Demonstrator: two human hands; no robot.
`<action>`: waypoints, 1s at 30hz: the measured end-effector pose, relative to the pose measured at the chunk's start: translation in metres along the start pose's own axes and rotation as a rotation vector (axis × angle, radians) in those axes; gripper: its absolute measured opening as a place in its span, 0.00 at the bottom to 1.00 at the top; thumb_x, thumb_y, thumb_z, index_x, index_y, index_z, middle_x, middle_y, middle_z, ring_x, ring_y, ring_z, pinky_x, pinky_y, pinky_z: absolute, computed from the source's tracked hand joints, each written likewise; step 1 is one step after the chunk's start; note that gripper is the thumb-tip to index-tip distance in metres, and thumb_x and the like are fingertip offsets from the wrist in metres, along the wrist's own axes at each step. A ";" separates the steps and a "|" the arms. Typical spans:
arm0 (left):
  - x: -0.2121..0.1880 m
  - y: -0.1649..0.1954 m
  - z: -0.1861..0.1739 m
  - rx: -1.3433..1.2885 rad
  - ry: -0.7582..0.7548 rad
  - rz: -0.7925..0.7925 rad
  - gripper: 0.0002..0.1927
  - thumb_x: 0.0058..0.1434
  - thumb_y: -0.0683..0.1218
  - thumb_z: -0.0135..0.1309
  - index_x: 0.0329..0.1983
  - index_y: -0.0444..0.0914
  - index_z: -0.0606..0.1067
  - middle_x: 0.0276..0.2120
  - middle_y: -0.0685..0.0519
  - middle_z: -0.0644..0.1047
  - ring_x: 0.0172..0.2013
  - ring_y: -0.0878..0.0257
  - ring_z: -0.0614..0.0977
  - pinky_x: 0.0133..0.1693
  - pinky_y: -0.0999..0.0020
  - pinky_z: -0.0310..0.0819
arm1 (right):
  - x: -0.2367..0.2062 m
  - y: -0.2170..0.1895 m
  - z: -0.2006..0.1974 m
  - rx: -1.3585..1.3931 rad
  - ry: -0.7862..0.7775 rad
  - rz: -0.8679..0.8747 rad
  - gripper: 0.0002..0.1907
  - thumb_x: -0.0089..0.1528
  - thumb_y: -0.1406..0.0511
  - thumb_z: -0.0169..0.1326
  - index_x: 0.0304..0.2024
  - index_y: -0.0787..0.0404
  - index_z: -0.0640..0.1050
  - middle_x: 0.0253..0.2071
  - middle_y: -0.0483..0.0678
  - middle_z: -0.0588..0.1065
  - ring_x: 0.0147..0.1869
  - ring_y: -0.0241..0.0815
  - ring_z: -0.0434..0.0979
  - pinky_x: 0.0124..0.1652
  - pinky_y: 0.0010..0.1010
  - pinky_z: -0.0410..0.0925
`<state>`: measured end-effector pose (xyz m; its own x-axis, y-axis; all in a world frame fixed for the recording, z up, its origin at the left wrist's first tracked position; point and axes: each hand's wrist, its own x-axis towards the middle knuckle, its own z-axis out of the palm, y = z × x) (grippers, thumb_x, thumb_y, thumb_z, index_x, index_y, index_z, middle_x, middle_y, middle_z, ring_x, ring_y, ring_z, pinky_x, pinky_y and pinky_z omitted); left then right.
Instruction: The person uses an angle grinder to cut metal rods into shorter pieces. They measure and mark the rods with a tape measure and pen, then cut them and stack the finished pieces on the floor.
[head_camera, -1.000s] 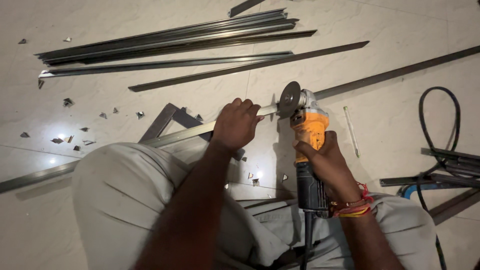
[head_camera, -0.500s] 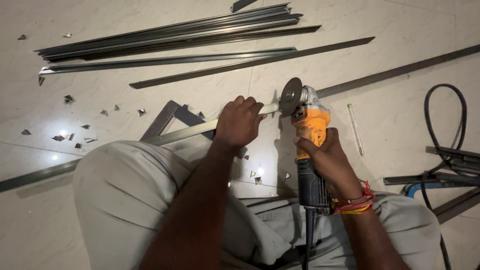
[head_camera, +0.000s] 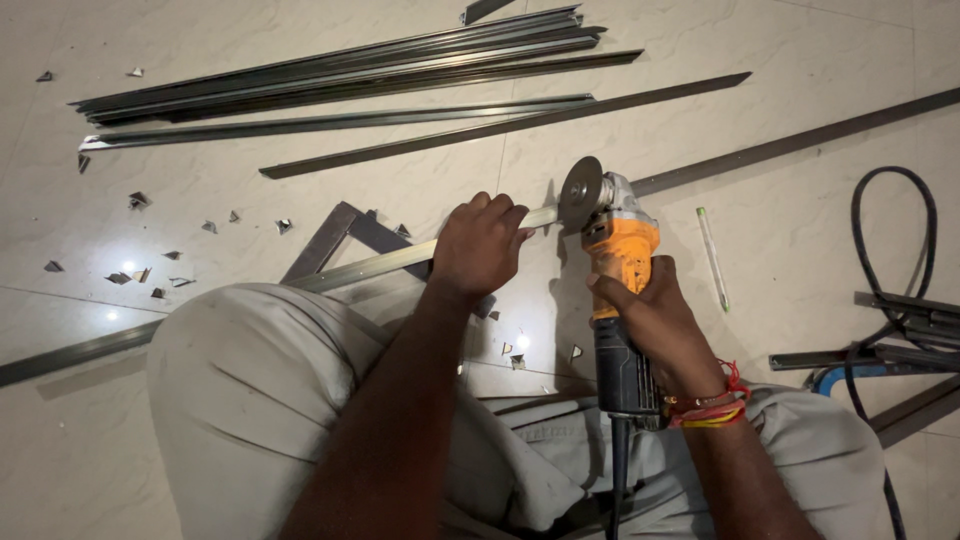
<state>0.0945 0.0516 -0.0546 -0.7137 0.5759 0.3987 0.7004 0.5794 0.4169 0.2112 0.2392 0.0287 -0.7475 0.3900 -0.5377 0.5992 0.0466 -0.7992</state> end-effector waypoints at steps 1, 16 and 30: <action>0.000 0.000 0.000 0.010 -0.013 -0.002 0.11 0.61 0.47 0.60 0.43 0.36 0.81 0.36 0.50 0.78 0.36 0.55 0.76 0.38 0.59 0.72 | 0.000 0.000 0.000 0.005 -0.002 -0.005 0.30 0.57 0.62 0.62 0.53 0.68 0.62 0.38 0.54 0.74 0.31 0.40 0.77 0.27 0.30 0.72; 0.000 0.000 0.001 -0.012 -0.006 -0.018 0.14 0.60 0.47 0.61 0.45 0.34 0.80 0.37 0.49 0.78 0.37 0.56 0.77 0.39 0.60 0.72 | 0.003 0.004 0.000 0.024 -0.016 -0.021 0.29 0.57 0.62 0.61 0.53 0.69 0.63 0.39 0.54 0.74 0.32 0.39 0.77 0.27 0.28 0.72; -0.001 -0.001 0.003 -0.027 0.014 -0.012 0.12 0.60 0.46 0.61 0.44 0.36 0.80 0.37 0.50 0.78 0.39 0.53 0.77 0.40 0.58 0.72 | 0.006 0.006 -0.009 0.065 0.014 -0.027 0.29 0.56 0.63 0.61 0.54 0.67 0.63 0.41 0.53 0.74 0.35 0.40 0.77 0.30 0.30 0.73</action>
<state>0.0944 0.0522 -0.0574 -0.7226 0.5605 0.4047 0.6911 0.5704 0.4440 0.2129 0.2498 0.0229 -0.7588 0.4020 -0.5125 0.5587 -0.0029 -0.8294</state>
